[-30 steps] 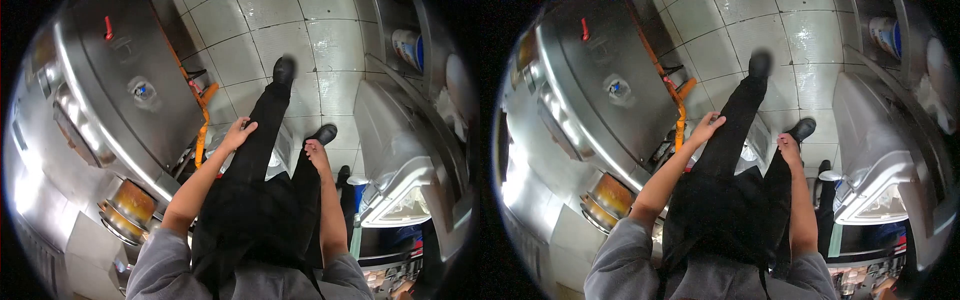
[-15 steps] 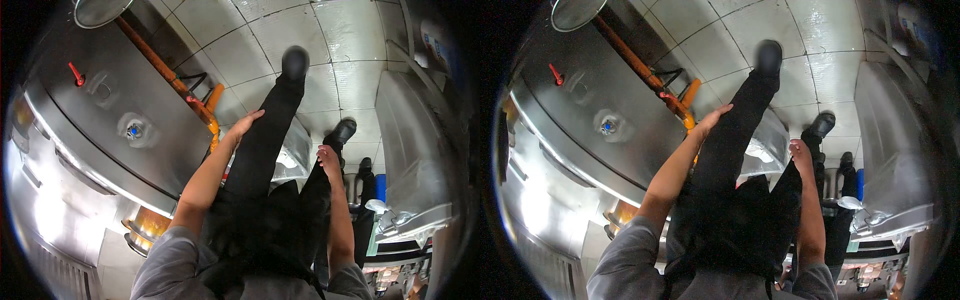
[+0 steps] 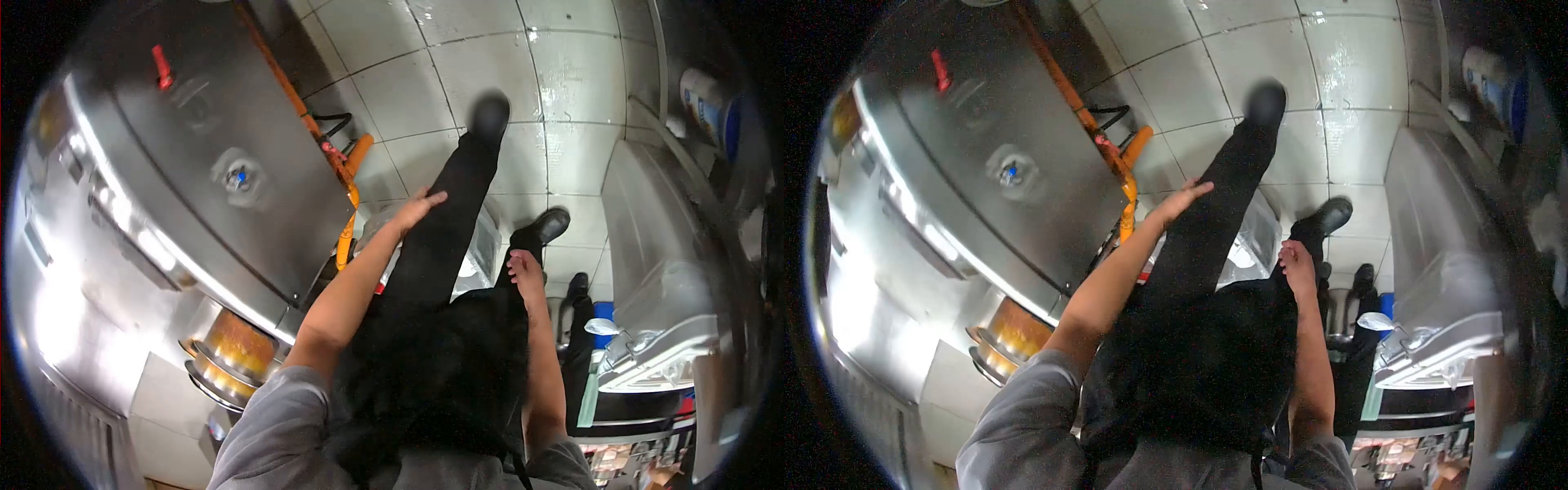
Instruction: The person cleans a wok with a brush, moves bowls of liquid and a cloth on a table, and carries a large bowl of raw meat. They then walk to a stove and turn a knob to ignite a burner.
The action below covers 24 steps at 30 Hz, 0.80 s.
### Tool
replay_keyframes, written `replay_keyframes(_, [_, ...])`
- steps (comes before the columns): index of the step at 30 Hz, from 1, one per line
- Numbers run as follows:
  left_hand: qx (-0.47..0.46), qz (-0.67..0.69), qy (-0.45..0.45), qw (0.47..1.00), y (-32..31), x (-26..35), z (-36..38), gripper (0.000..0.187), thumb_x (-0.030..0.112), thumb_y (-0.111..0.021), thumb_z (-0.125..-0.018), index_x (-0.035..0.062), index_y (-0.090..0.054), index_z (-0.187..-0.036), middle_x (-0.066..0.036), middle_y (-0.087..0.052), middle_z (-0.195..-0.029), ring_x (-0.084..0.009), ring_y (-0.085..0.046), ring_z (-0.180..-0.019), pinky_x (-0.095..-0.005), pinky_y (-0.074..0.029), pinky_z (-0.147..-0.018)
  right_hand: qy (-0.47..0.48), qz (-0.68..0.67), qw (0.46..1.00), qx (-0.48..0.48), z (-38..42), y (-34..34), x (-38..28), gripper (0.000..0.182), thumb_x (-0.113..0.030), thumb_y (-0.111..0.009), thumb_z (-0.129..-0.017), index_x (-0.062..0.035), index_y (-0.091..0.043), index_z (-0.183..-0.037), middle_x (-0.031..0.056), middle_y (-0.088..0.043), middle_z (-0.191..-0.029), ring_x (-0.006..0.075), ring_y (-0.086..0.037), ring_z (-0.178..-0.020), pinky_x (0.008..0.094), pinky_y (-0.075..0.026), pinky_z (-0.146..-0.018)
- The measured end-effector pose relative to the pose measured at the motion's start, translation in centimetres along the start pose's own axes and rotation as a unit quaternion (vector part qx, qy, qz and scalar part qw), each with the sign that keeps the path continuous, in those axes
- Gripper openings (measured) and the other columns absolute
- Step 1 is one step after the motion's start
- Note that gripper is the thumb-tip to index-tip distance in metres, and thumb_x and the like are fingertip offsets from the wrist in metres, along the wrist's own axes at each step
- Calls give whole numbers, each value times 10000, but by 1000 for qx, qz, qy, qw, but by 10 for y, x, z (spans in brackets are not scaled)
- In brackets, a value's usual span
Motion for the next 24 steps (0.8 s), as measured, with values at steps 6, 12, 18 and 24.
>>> replay_keyframes(6, [1,-56,-44,997,-19,-57,51,802,537,-481,-900,25,-233,-1465,-189,-366,-1439,-289,-386,-1302,-359,-302,-1071,101,42,994,-11,42,16,-35,213,-155,-539,-908,-36,-578,-1081,35,-617,-816,112,-566,-708,269,-480,-632])
replay_keyframes(12, [70,-73,-74,992,-47,-68,181,714,549,-454,-909,41,-376,-1404,-170,-442,-1402,-304,-386,-1315,-357,-280,-1080,243,173,954,20,87,61,-57,197,-134,-541,-889,-34,-599,-1049,26,-605,-780,107,-565,-679,243,-460,-593])
replay_keyframes(18, [154,-37,-194,968,-24,-131,159,546,494,-534,-873,89,-573,-1237,-187,-608,-1189,-333,-554,-1134,-387,-401,-978,220,205,954,-4,164,88,-107,152,-147,-528,-901,-59,-599,-1002,17,-601,-767,97,-543,-619,237,-435,-509])
replay_keyframes(24, [196,-12,-229,954,-3,-107,212,396,417,-609,-833,86,-645,-1047,-169,-664,-1032,-299,-613,-1014,-375,-456,-880,373,456,804,79,300,98,-150,187,-172,-546,-900,-34,-606,-1011,109,-644,-792,226,-628,-708,338,-485,-621])
Point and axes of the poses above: each hand's wrist, its own z-axis away from the middle knuckle, its own y-axis out of the back of the hand, x = y × z, the point moved 10 cm from there along -z, towards the middle knuckle
